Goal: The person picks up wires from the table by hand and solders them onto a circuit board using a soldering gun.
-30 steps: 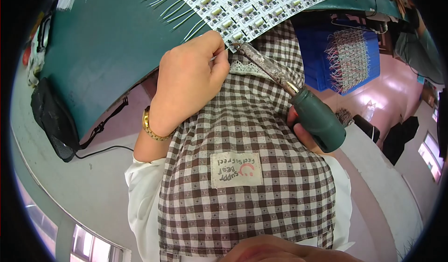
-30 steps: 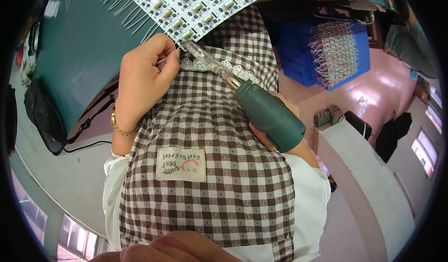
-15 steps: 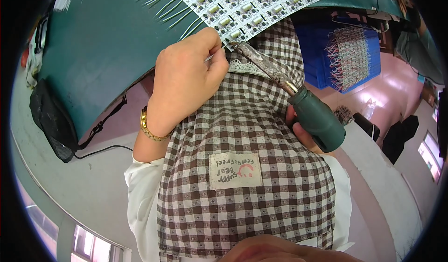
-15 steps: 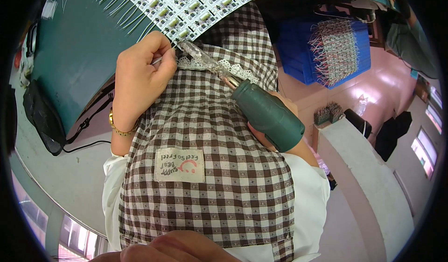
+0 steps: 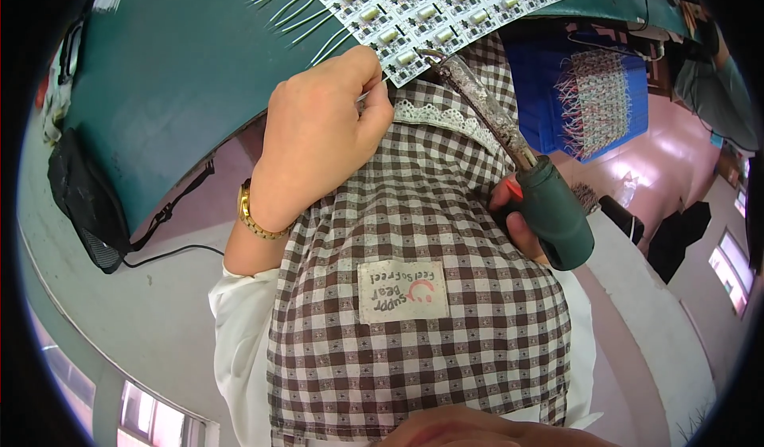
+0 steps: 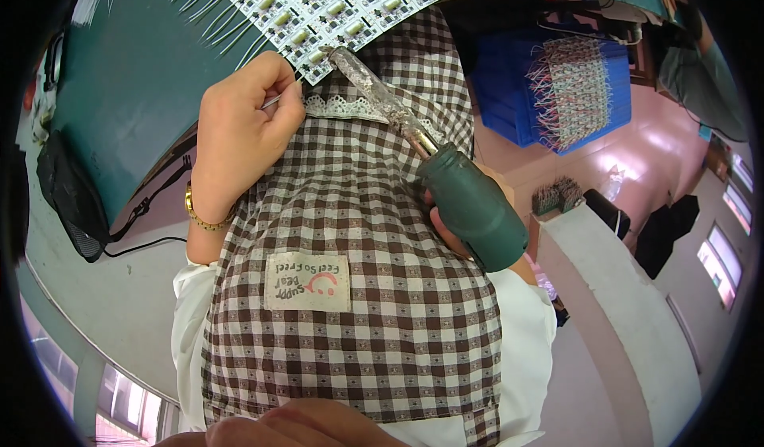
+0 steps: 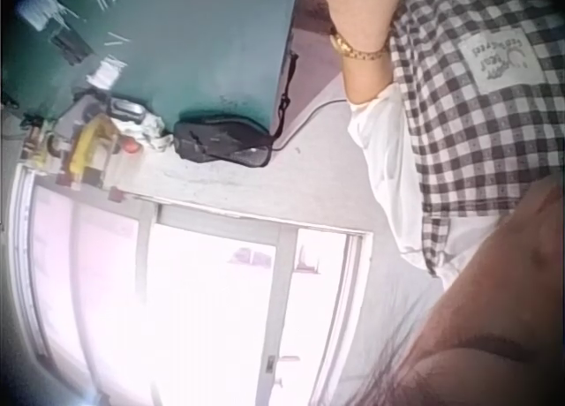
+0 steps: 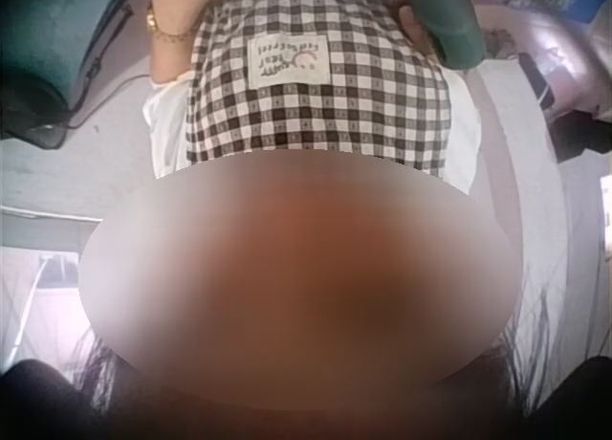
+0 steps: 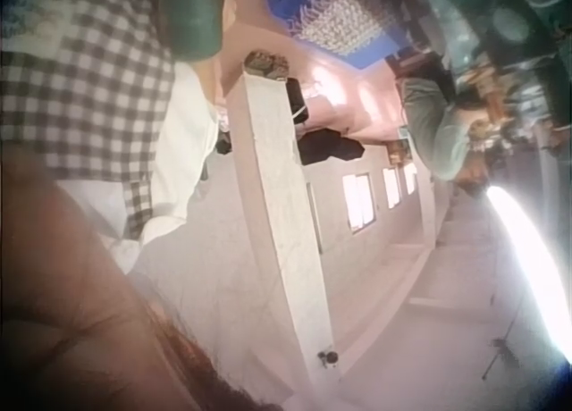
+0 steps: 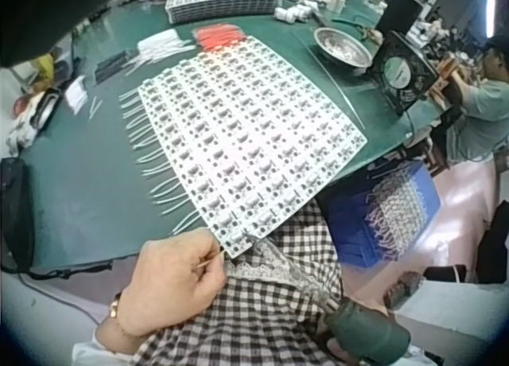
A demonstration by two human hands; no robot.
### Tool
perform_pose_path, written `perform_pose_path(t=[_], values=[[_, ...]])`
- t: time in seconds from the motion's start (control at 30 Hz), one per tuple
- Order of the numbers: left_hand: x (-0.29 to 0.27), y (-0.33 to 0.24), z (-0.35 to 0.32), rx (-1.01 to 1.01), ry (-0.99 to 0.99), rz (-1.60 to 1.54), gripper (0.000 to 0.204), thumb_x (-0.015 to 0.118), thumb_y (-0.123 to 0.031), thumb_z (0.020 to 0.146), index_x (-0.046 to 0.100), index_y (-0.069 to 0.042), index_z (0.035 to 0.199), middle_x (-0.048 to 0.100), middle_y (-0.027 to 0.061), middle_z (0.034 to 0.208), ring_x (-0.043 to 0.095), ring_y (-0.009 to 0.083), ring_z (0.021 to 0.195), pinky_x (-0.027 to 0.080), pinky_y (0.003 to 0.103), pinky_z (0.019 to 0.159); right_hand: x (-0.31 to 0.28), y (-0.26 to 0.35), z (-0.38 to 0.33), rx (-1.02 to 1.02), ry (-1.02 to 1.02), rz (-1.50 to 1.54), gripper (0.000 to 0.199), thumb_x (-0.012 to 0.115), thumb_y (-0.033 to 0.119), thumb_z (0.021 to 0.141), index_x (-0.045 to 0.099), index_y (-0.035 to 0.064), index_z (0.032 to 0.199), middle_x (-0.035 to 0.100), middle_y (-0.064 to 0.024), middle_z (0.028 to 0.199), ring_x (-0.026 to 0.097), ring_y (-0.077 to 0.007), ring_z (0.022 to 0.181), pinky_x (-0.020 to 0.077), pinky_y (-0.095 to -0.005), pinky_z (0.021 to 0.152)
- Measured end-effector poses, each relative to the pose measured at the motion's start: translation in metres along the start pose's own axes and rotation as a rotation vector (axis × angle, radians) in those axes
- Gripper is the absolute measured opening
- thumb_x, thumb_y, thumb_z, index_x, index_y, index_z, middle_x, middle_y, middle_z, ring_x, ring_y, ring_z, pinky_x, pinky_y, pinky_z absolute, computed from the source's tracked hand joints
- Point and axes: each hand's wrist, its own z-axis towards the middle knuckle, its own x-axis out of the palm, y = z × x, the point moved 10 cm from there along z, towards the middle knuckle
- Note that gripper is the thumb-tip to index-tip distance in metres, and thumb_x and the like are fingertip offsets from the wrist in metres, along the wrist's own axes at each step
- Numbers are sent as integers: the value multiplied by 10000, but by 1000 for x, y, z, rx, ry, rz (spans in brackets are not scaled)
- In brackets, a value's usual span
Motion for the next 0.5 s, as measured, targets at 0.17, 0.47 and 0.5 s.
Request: perform_pose_path(t=[0.17,0.47,0.5], values=[[-2,0,-3,3,-4,19,91,599,-79,773,524,-48,733,576,107,650,565,296,557,433,382,494,-1,6,7,9,-13,32,268,670,102,770,611,12,1015,630,-59,854,617,-152,759,495,-259,689],[-61,0,-16,-264,-208,-104,38,583,-64,858,567,-29,863,566,116,692,540,261,572,444,328,552,-12,5,3,-124,-78,-6,240,617,165,826,581,16,1012,590,-57,836,562,-152,750,454,-257,677],[-67,-4,-15,-266,-294,-212,27,584,-42,856,569,-25,872,560,103,699,529,245,571,443,318,556,-13,9,2,-155,-84,15,294,598,201,862,556,21,1091,577,-57,859,541,-154,785,443,-242,723]])
